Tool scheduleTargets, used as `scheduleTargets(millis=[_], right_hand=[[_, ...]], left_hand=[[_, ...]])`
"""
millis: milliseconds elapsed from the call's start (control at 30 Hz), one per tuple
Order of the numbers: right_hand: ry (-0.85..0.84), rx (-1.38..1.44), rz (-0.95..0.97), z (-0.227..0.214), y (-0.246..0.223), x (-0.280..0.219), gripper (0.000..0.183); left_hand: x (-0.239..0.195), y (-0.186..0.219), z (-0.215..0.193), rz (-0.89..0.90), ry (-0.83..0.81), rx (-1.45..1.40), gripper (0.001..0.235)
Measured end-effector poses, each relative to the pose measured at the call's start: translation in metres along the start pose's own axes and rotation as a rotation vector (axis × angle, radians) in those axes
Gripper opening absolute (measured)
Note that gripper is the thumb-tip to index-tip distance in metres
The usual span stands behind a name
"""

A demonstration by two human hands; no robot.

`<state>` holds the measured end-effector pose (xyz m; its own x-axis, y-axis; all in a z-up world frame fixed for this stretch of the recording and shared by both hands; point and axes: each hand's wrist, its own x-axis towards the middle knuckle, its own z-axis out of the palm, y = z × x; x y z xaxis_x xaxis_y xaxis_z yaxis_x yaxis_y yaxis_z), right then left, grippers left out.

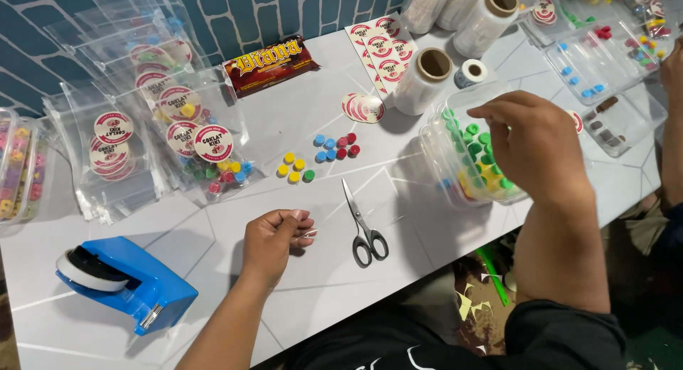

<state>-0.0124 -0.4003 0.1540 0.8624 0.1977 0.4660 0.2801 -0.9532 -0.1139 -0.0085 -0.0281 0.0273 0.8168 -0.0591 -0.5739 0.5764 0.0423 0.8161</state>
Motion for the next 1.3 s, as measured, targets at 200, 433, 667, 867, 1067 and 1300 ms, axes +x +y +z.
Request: scheduleTargets(millis=[200,433,667,867,1067,1300], right_hand=[[-0.545,-0.109,0.197,0.012,0.037,0.013,0.037],[-0.520,-0.092,0.136,0.017,0.038,0.015,0.029],[-0.030,0.686,0.176,0.018,-0.022,-0.001,0.025],[-0.343,1.799,0.480,0.100,-0.087,-0.011,0.035],[-0.576,1.965,0.602,0.131,-0.130,-0.002,0.040],[-0.309,1.526,0.331,0.167,-0.137,0.012,0.031]], left_hand=[[-0.007,0.008,0.003,-0.022,0.011,0.011,0.024],[-0.002,0.002,0.002,0.008,0.006,-0.014,0.024],[-0.001,-0.003,0.000,0.072,-0.021,-0.066,0.025],[0.001,-0.011,0.000,0.188,-0.029,-0.127,0.025],[0.001,-0.009,-0.003,0.253,-0.008,-0.050,0.021],[0.007,-0.014,-0.002,0.253,0.007,-0.070,0.022]])
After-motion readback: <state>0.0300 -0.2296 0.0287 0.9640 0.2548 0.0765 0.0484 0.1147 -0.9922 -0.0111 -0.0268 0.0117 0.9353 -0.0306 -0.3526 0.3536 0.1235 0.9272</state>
